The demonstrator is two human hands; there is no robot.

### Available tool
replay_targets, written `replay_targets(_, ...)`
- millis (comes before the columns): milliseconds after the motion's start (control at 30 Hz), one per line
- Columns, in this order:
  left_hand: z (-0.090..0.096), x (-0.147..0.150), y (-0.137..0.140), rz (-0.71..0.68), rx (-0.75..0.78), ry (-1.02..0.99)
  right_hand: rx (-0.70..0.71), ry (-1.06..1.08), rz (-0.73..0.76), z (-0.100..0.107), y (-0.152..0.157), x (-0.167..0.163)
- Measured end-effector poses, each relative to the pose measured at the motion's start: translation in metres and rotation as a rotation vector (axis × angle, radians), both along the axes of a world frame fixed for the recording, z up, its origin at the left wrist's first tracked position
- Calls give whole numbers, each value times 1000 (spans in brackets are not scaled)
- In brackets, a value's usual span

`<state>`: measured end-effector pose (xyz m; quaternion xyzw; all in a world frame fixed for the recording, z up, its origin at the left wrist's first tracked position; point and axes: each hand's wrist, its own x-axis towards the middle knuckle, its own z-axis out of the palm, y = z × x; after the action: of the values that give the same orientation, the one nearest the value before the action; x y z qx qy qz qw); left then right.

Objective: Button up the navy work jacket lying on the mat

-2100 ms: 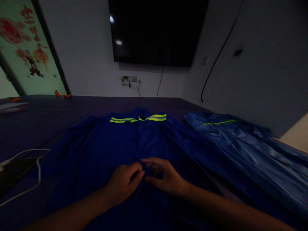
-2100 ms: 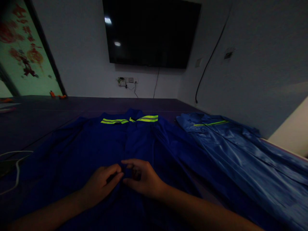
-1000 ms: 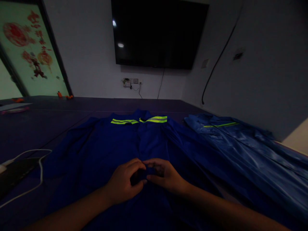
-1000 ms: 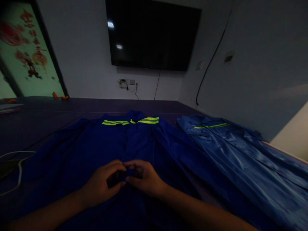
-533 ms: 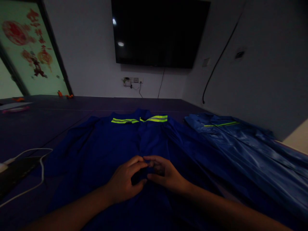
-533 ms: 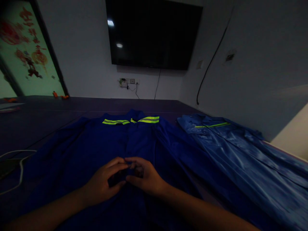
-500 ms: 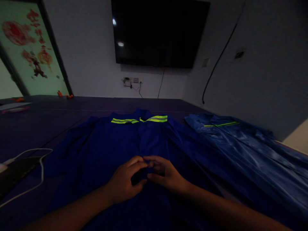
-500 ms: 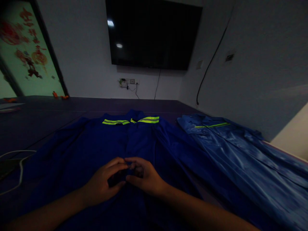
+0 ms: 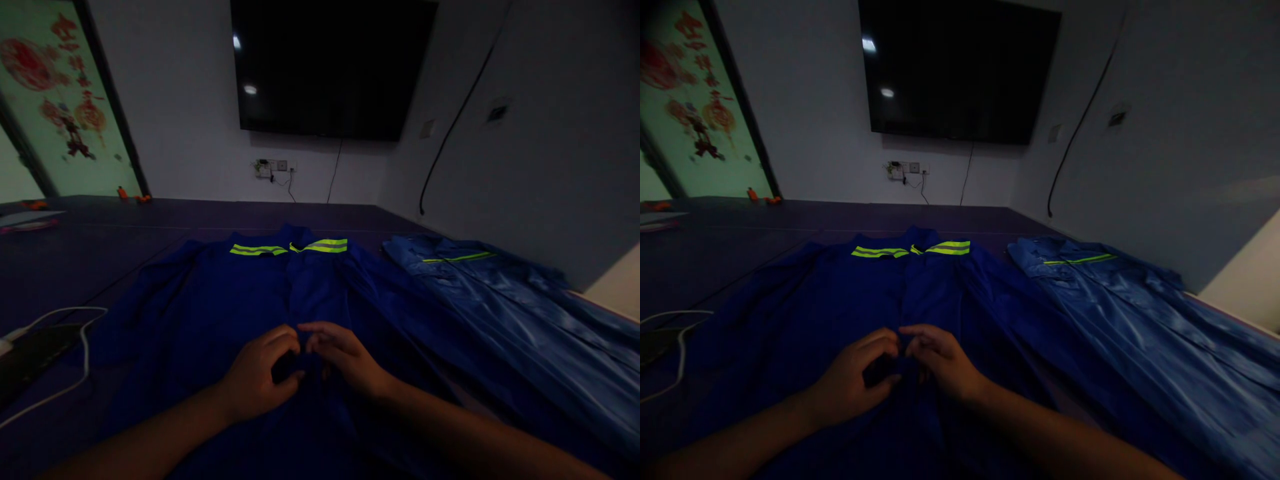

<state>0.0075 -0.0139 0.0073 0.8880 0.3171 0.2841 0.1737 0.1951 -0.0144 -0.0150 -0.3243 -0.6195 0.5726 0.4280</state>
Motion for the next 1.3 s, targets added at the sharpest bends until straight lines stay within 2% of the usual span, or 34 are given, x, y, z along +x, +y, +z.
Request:
replay_targets(200, 1, 0, 0, 1, -3, -8, 54, -29, 23, -3, 0, 0)
replay_targets(633, 0, -1, -2, -65, 16, -81, 54, -1, 64, -5, 1, -1)
replay_targets(1300, -2, -2, 1, -101, 65, -73, 104, -45, 24, -7, 1, -1)
